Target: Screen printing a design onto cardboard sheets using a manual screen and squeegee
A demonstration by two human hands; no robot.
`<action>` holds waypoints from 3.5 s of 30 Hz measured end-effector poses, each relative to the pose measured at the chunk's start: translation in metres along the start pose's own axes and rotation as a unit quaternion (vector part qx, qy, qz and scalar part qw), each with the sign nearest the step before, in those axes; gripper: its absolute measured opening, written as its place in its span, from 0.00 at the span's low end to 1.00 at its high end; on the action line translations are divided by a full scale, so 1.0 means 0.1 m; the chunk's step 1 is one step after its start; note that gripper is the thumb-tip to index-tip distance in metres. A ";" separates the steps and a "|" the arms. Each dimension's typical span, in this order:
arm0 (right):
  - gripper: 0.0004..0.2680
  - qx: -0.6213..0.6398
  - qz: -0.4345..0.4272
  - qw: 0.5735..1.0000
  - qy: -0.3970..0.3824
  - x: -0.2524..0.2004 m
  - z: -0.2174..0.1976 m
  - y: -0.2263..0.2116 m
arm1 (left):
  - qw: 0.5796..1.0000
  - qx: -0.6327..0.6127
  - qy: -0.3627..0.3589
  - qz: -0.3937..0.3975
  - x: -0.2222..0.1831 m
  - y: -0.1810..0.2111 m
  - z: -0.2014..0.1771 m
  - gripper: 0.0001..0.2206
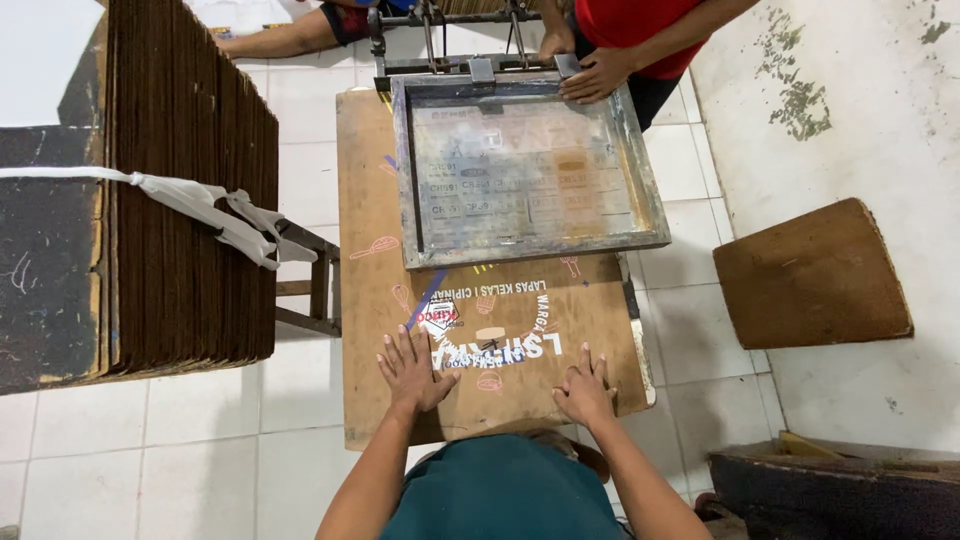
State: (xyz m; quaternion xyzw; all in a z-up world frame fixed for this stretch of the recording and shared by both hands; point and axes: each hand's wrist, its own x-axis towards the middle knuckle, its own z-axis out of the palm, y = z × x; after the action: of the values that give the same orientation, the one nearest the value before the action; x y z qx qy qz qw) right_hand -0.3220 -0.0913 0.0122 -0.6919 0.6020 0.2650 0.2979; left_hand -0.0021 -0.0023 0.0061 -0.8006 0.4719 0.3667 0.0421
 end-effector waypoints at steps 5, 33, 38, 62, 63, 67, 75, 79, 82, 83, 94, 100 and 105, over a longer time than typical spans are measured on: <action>0.11 -0.004 -0.008 1.000 -0.001 -0.03 -0.03 -0.01 | 1.000 -0.004 0.000 -0.002 0.00 -0.01 0.02 0.54; 0.21 0.085 -0.115 0.984 0.107 0.74 -0.98 0.68 | 0.975 -0.124 0.053 -0.175 -0.02 0.62 0.15 0.55; 0.32 0.051 -0.072 0.992 0.085 0.84 -0.96 0.60 | 0.968 -0.136 0.067 -0.201 0.10 0.63 0.18 0.58; 0.40 -0.007 -0.062 0.995 0.082 1.11 -0.65 0.66 | 0.970 -0.114 0.012 -0.215 0.31 0.52 0.24 0.61; 0.41 -0.003 -0.066 0.995 0.081 1.10 -0.66 0.66 | 0.969 -0.115 0.011 -0.216 0.30 0.52 0.23 0.61; 0.41 -0.008 -0.058 0.996 0.070 1.15 -0.65 0.66 | 0.969 -0.113 0.015 -0.220 0.31 0.53 0.23 0.61; 0.41 0.009 -0.063 0.995 0.071 1.07 -0.69 0.65 | 0.970 -0.108 0.025 -0.216 0.28 0.56 0.22 0.61; 0.41 0.020 -0.070 0.994 0.088 1.04 -0.68 0.65 | 0.972 -0.102 0.036 -0.209 0.29 0.54 0.29 0.60; 0.41 0.010 -0.069 0.993 0.096 1.07 -0.66 0.65 | 0.972 -0.106 0.046 -0.204 0.30 0.51 0.31 0.61; 0.41 0.009 -0.069 0.993 0.097 1.07 -0.64 0.65 | 0.972 -0.105 0.043 -0.204 0.30 0.50 0.32 0.61; 0.42 0.012 -0.079 0.988 0.130 1.16 -0.54 0.71 | 0.972 -0.096 0.047 -0.211 0.34 0.49 0.36 0.61; 0.43 0.013 -0.078 0.989 0.127 1.12 -0.58 0.70 | 0.973 -0.096 0.035 -0.208 0.31 0.50 0.32 0.62; 0.40 0.029 -0.074 0.993 0.084 1.05 -0.69 0.65 | 0.971 -0.103 0.034 -0.214 0.30 0.53 0.29 0.61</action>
State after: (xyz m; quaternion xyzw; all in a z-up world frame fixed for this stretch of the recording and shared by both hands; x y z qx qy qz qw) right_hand -0.3718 -0.2192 -0.0231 -0.7452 0.5798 0.1655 0.2848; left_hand -0.0506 -0.0412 -0.0188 -0.8951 0.2505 0.3683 0.0204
